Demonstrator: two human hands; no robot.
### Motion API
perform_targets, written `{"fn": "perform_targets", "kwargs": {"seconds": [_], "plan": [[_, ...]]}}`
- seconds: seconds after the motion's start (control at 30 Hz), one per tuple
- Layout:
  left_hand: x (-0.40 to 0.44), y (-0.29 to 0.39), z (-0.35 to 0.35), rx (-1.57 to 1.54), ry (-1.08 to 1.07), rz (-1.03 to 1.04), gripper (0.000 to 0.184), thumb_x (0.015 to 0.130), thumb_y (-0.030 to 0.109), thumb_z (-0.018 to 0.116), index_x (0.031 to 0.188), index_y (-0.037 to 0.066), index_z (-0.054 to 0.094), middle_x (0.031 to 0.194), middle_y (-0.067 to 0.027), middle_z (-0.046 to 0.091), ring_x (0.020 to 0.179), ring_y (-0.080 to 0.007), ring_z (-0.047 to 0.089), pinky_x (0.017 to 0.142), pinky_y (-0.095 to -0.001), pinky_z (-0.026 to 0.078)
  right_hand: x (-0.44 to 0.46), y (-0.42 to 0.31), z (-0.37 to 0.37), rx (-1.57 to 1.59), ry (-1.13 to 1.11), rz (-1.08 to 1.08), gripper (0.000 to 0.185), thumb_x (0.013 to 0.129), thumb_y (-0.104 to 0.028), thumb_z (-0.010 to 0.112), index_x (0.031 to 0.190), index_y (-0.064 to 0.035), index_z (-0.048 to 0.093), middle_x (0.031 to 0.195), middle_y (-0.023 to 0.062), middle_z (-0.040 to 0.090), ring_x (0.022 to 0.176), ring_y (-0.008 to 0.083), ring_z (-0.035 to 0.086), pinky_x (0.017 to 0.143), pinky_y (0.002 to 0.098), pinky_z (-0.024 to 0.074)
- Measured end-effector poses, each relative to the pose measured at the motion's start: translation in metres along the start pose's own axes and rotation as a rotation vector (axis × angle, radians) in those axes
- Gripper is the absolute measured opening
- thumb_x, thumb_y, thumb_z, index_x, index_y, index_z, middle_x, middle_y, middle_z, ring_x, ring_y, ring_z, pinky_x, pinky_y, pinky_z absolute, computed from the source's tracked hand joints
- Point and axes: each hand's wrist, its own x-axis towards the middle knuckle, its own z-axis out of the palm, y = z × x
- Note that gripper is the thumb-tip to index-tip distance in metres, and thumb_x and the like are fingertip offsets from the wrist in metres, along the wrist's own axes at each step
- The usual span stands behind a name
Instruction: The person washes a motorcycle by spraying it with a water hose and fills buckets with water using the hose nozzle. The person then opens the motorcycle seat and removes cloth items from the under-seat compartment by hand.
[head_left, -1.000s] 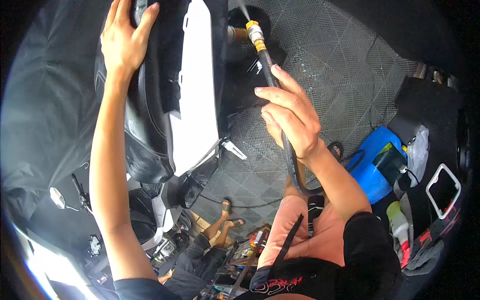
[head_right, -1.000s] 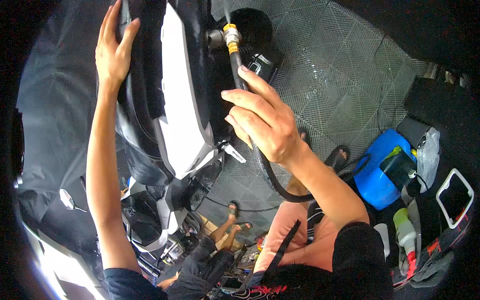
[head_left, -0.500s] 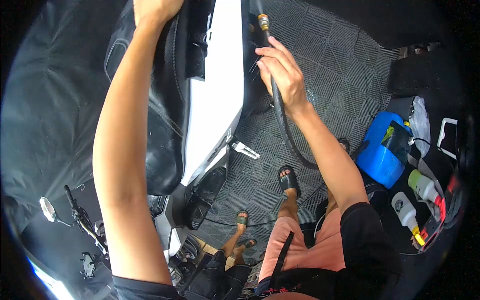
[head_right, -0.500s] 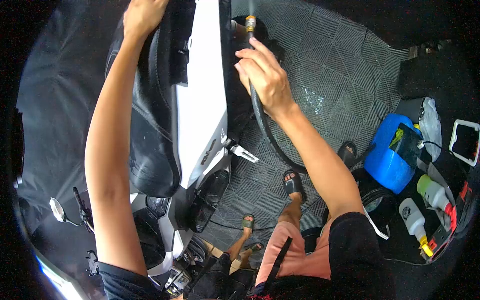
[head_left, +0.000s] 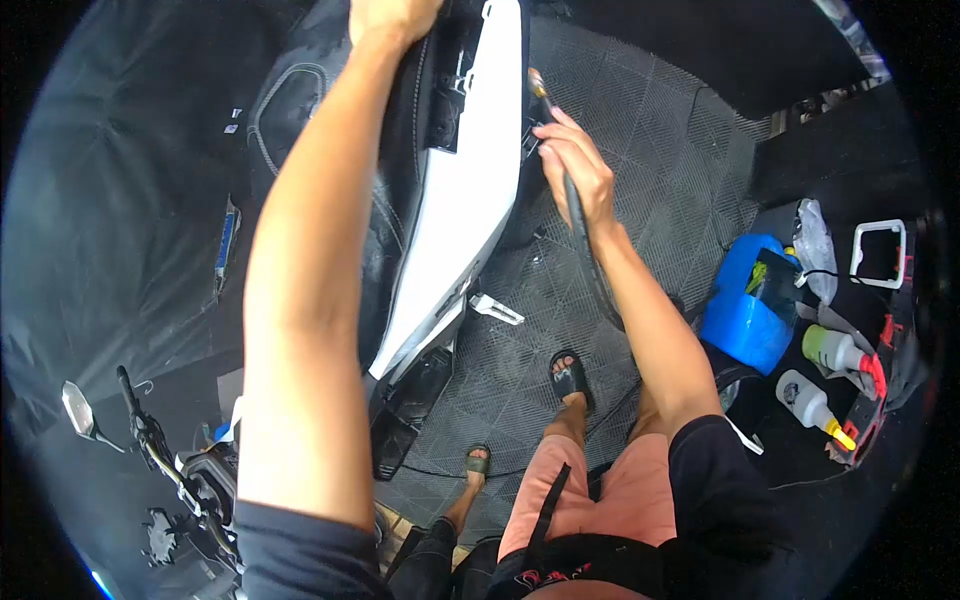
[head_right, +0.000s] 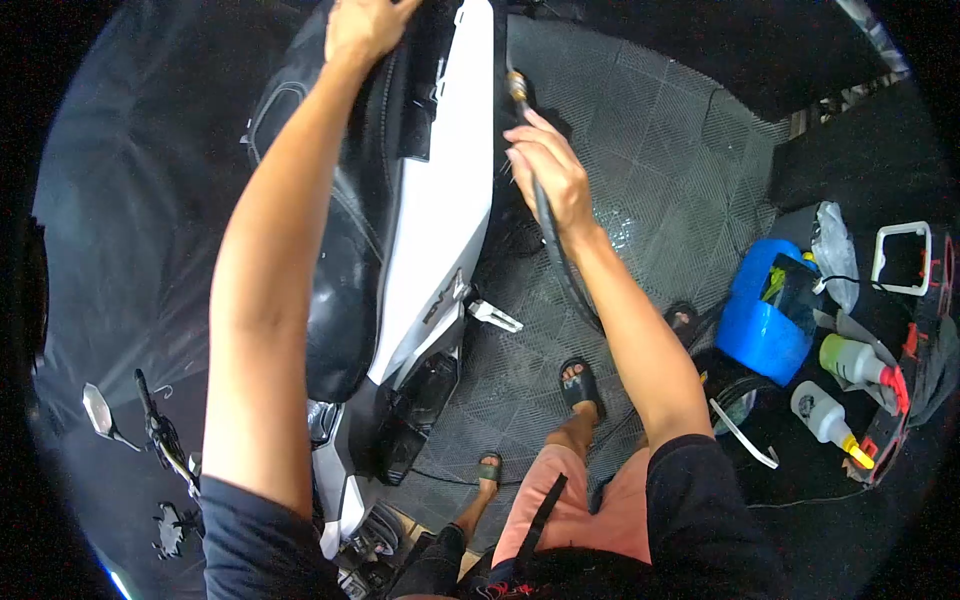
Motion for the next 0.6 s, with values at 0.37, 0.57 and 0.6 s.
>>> {"fn": "perform_targets", "kwargs": {"seconds": [0.37, 0.57, 0.6], "plan": [[-0.094, 0.053, -0.117, -1.052, -0.125, -0.26, 0.04, 0.097, 0.022, 0.065, 0.132, 0.003, 0.065, 0.115, -0.0141, 0.074, 0.097, -0.0191, 0.073, 0.085, -0.033, 0.058, 0.116, -0.156, -0.259, 0.11, -0.11, 0.149, 0.028, 0.102, -0.01, 0.054, 0.081, 0.005, 0.063, 0.094, 0.0206, 0.072, 0.108, 0.0399, 0.07, 0.097, 0.0488, 0.0542], [-0.144, 0.131, -0.461, -0.949, 0.306, 0.239, 0.059, 0.091, 0.032, 0.076, 0.134, -0.004, 0.058, 0.096, -0.0132, 0.066, 0.078, -0.0194, 0.063, 0.072, -0.031, 0.057, 0.195, -0.244, -0.364, 0.319, -0.541, 0.139, 0.028, 0.1, -0.007, 0.049, 0.078, 0.0061, 0.061, 0.079, 0.0189, 0.067, 0.081, 0.0283, 0.07, 0.094, 0.058, 0.0554], [-0.156, 0.148, -0.507, -0.902, 0.331, 0.361, 0.059, 0.09, 0.031, 0.076, 0.134, -0.004, 0.058, 0.095, -0.0132, 0.066, 0.078, -0.0192, 0.063, 0.072, -0.0309, 0.057, 0.203, -0.251, -0.375, 0.288, -0.483, 0.147, 0.031, 0.101, -0.008, 0.048, 0.076, 0.0056, 0.058, 0.079, 0.0199, 0.067, 0.082, 0.0304, 0.07, 0.093, 0.0572, 0.0554]]}}
